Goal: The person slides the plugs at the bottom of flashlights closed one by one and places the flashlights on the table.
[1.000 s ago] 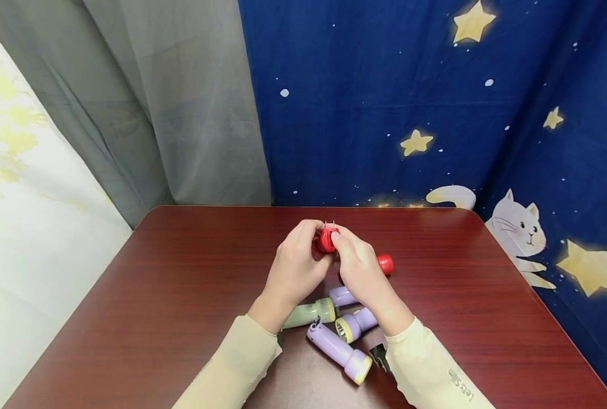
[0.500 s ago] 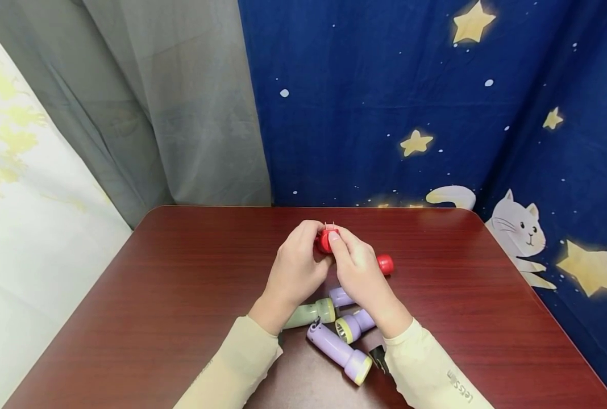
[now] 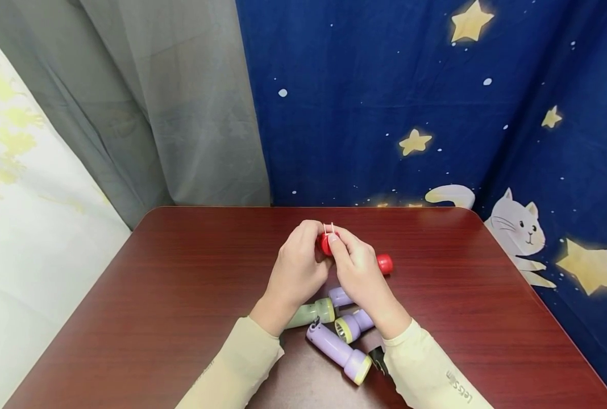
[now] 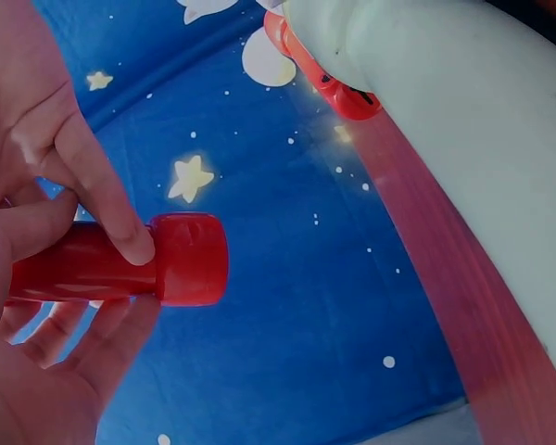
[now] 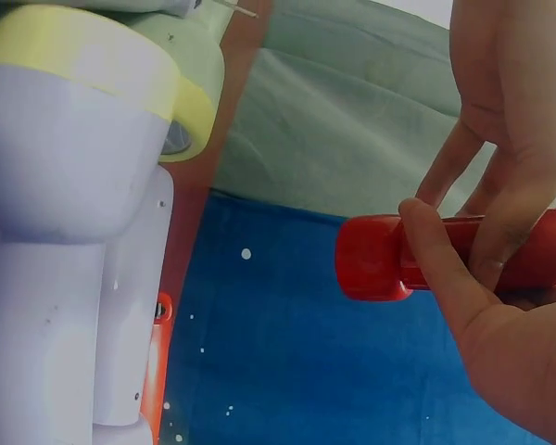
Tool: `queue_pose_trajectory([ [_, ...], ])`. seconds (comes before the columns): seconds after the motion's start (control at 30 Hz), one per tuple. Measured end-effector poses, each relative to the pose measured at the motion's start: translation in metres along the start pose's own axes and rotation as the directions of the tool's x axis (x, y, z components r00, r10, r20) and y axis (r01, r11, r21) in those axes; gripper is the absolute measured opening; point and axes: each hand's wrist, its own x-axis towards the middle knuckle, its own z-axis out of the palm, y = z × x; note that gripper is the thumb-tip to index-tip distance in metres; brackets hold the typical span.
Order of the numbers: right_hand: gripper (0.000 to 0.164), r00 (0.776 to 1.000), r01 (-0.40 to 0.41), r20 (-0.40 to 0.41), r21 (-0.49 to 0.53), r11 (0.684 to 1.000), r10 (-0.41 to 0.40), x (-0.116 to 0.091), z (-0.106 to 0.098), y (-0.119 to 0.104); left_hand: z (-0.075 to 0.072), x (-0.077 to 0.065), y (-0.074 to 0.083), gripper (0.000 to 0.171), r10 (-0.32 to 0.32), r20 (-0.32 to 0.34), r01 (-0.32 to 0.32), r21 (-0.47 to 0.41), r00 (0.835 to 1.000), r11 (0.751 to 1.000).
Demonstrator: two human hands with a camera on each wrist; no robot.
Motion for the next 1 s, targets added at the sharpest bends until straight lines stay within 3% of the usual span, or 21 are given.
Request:
queue_pose_trajectory([
  [0.6, 0.041, 0.996, -0.048, 0.078, 0.067, 0.997, 0.042, -0.001, -0.0052, 0.0005, -0.0013, 0.0003, 0.002, 0.036, 0.012, -0.012, -0.012, -0.005, 1.0, 1.0],
  [1.0, 0.043, 0.996, -0.004, 0.088, 0.038, 0.999, 0.001, -0.0033, -0.0053, 0.0037, 0.0004, -0.0019, 0.0017, 0.035, 0.007, -0.019, -0.008, -0.01, 1.0, 1.0],
])
